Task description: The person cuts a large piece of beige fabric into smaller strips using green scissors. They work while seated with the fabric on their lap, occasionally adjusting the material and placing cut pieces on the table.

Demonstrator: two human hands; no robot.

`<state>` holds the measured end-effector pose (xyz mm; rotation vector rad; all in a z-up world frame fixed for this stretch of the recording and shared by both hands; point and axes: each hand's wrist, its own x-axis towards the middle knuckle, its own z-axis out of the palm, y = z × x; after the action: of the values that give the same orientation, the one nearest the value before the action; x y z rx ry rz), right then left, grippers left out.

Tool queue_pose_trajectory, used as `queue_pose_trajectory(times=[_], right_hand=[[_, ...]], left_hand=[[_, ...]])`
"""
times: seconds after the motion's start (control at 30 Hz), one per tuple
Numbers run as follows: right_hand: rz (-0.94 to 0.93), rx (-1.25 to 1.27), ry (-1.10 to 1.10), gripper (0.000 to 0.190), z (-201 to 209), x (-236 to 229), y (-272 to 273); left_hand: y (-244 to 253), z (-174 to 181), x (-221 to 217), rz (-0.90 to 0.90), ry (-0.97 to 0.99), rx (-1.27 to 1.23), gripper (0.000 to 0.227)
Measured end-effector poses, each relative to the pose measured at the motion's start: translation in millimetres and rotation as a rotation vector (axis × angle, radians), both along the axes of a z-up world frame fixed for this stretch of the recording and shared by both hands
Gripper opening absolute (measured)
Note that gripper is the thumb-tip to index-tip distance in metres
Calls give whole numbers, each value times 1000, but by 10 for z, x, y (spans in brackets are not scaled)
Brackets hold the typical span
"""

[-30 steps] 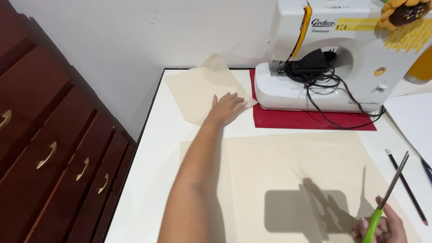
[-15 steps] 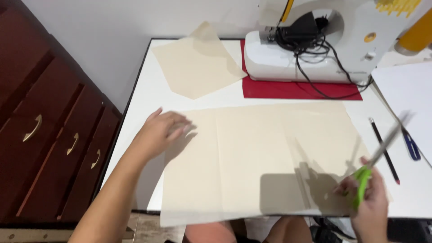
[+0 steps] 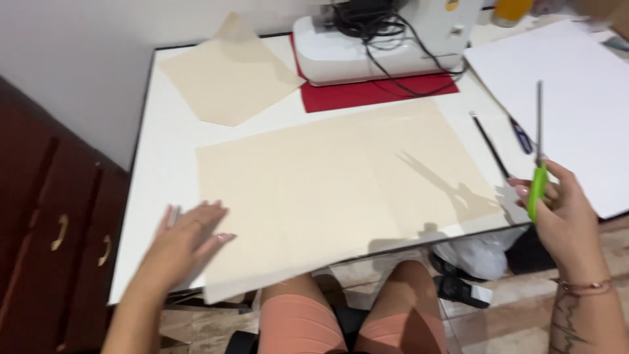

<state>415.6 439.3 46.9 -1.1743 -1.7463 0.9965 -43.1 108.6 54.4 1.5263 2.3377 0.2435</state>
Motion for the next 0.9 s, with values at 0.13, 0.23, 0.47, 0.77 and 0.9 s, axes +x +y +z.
queue_pose_trajectory(times=[0.13, 0.23, 0.47, 0.77, 0.9], right_hand=[[40, -91, -135, 51, 265, -84, -241], [11, -170, -373, 56, 384, -226, -374], [147, 97, -816, 54, -177, -381, -18], [340, 279, -1059, 45, 709, -1269, 223], [493, 541, -947, 41, 1175, -1824, 511]], left_hand=[[-13, -25, -126, 110, 0, 19, 65], [-29, -109, -291, 102, 39, 105, 61], [-374, 23, -340, -11, -8, -105, 82], [-1029, -294, 35, -231, 305, 351, 50], [-1194, -432, 470, -264, 381, 594, 52]])
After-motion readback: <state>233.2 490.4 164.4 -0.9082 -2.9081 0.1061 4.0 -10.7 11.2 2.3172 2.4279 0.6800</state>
